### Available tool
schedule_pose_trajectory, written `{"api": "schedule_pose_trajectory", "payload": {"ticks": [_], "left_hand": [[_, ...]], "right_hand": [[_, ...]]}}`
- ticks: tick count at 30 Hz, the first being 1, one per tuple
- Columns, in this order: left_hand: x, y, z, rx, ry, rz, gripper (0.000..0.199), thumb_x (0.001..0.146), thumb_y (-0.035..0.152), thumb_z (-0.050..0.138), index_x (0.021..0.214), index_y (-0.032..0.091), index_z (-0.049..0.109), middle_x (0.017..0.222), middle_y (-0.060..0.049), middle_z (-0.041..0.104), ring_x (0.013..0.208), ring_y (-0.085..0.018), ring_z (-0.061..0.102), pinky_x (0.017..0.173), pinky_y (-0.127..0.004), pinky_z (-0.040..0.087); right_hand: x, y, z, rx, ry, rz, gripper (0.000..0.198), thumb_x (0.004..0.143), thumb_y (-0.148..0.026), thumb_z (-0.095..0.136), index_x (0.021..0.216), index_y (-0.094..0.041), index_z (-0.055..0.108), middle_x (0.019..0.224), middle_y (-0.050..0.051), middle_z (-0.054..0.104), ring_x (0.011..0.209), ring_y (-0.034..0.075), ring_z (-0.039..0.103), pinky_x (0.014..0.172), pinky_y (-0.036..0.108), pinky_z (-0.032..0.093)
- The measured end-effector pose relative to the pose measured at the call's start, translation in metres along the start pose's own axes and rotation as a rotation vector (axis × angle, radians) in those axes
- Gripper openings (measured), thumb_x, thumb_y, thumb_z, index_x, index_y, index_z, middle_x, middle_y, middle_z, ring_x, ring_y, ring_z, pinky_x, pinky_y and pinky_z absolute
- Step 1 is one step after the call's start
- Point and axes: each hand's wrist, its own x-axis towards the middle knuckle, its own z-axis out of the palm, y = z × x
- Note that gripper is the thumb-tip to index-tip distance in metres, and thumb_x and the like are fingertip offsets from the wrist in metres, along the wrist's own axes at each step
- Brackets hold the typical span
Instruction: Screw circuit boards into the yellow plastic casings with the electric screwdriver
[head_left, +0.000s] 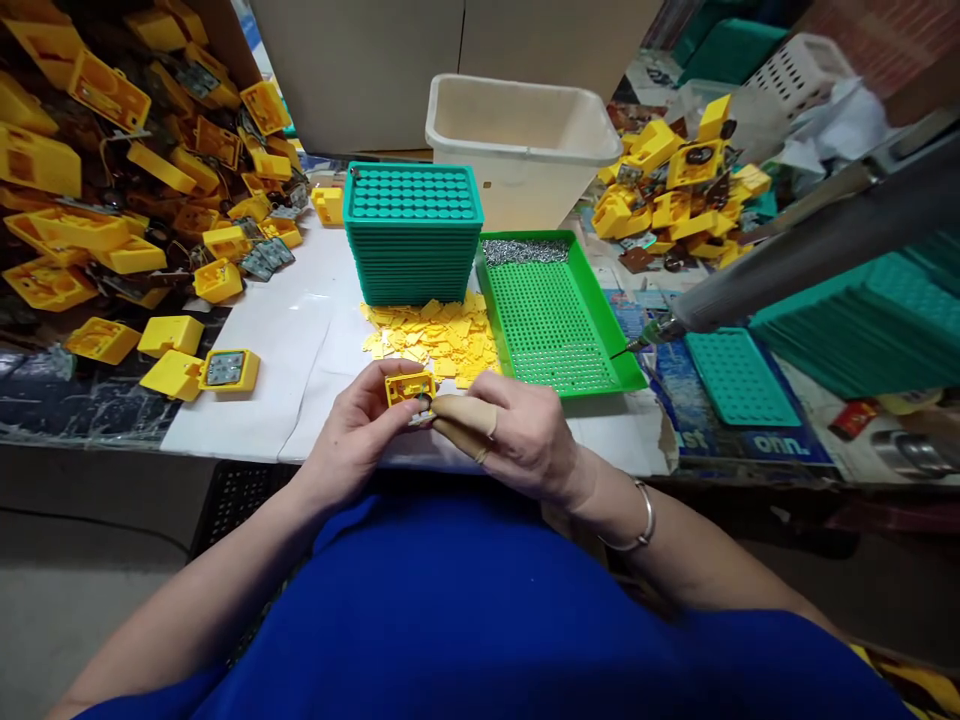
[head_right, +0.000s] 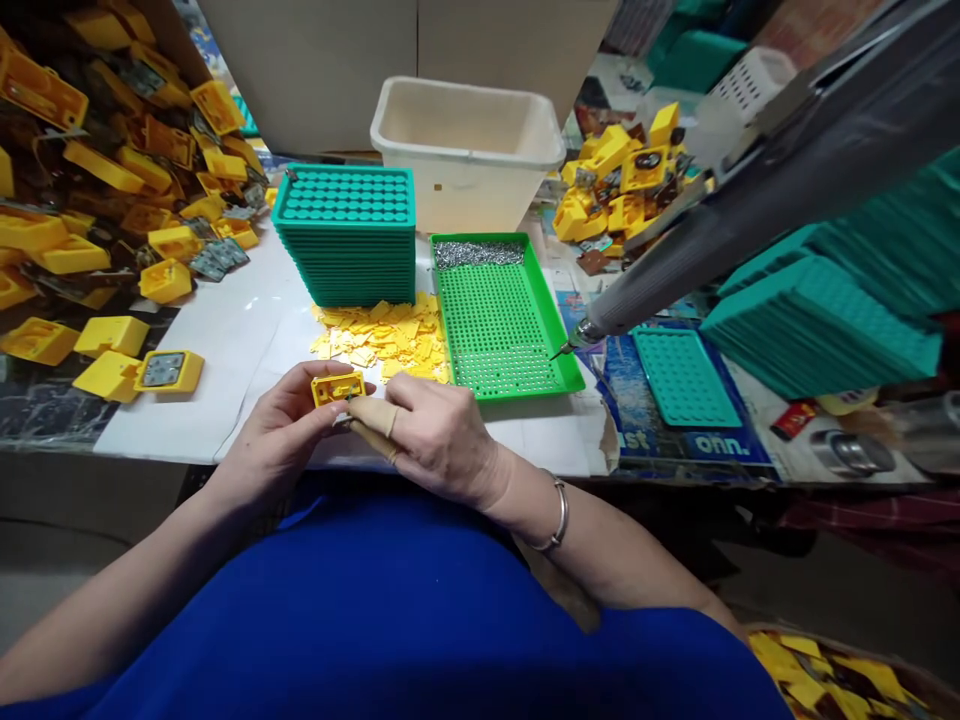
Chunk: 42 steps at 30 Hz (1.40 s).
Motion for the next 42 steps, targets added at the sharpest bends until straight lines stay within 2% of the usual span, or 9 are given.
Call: {"api": "schedule_pose_trajectory", "payload": {"ticks": [2,7,10,17,22,24,27,33,42], "left_hand": [[0.001,-0.002,0.0,0.038,0.057,0.091,0.026,0.086,0.024,0.069,0.111,0.023,0.062,0.101,-0.002,0.068,0.094,-0.016,0.065,0.084,-0.027,0.051],[0.005,-0.007,0.003,0.202,0.242,0.476,0.028,0.087,0.015,0.066,0.113,0.023,0.062,0.11,-0.004,0.068,0.104,-0.017,0.067,0.095,-0.031,0.052],[0.007,-0.009,0.003,0.202,0.238,0.506,0.028,0.088,0.015,0.065,0.114,0.023,0.061,0.112,-0.005,0.068,0.105,-0.017,0.067,0.096,-0.033,0.053],[0.006,-0.005,0.0,0.086,0.163,0.304,0.028,0.086,0.022,0.068,0.113,0.023,0.059,0.109,-0.005,0.068,0.102,-0.019,0.066,0.093,-0.035,0.053],[0.001,0.002,-0.004,-0.021,0.022,0.035,0.029,0.085,0.025,0.07,0.112,0.024,0.06,0.099,-0.002,0.067,0.089,-0.016,0.065,0.081,-0.029,0.053],[0.0,0.003,-0.005,-0.045,-0.037,-0.035,0.027,0.085,0.025,0.07,0.111,0.025,0.062,0.093,0.0,0.067,0.082,-0.013,0.063,0.074,-0.024,0.051],[0.0,0.004,-0.004,-0.099,-0.062,-0.075,0.025,0.083,0.022,0.072,0.107,0.025,0.065,0.09,0.002,0.066,0.077,-0.01,0.061,0.069,-0.019,0.049],[0.005,0.006,-0.002,-0.252,-0.064,-0.213,0.023,0.079,0.02,0.07,0.102,0.021,0.069,0.095,-0.003,0.07,0.08,-0.015,0.065,0.073,-0.026,0.055],[0.008,0.004,-0.006,-0.302,-0.111,-0.274,0.033,0.074,0.017,0.062,0.105,0.018,0.072,0.11,-0.008,0.07,0.095,-0.023,0.066,0.082,-0.037,0.059]], "right_hand": [[-0.001,0.0,0.002,0.031,-0.011,0.059,0.014,0.092,-0.024,0.059,0.099,-0.017,0.069,0.071,0.002,0.068,0.059,0.009,0.062,0.056,0.019,0.05],[-0.004,-0.006,0.019,0.519,0.041,0.451,0.029,0.083,-0.034,0.071,0.105,-0.017,0.062,0.082,0.0,0.073,0.064,0.008,0.068,0.059,0.018,0.057],[-0.006,-0.01,0.029,0.437,0.15,0.453,0.018,0.084,-0.024,0.069,0.1,-0.018,0.062,0.089,0.001,0.073,0.066,0.008,0.068,0.059,0.018,0.058],[-0.009,-0.012,0.021,-0.177,0.175,-0.13,0.022,0.09,-0.01,0.055,0.11,-0.013,0.061,0.096,0.008,0.075,0.089,0.018,0.068,0.075,0.03,0.059],[-0.007,-0.006,0.014,-0.205,0.164,-0.384,0.02,0.087,-0.009,0.059,0.102,-0.019,0.067,0.09,0.005,0.074,0.083,0.018,0.063,0.069,0.03,0.056],[-0.006,-0.004,0.015,-0.151,0.142,-0.367,0.022,0.088,-0.008,0.058,0.103,-0.022,0.067,0.088,0.004,0.073,0.083,0.017,0.063,0.07,0.029,0.055],[-0.004,-0.004,0.017,-0.018,0.097,-0.189,0.021,0.094,-0.013,0.051,0.11,-0.017,0.063,0.084,0.005,0.07,0.078,0.014,0.062,0.069,0.026,0.055],[0.004,-0.001,0.014,0.14,0.032,0.128,0.012,0.094,-0.02,0.057,0.102,-0.017,0.064,0.089,0.005,0.072,0.081,0.011,0.066,0.073,0.023,0.055],[0.012,0.007,0.009,0.222,-0.054,0.186,0.011,0.09,-0.017,0.06,0.099,-0.015,0.067,0.09,0.005,0.073,0.078,0.01,0.065,0.072,0.023,0.053]]}}
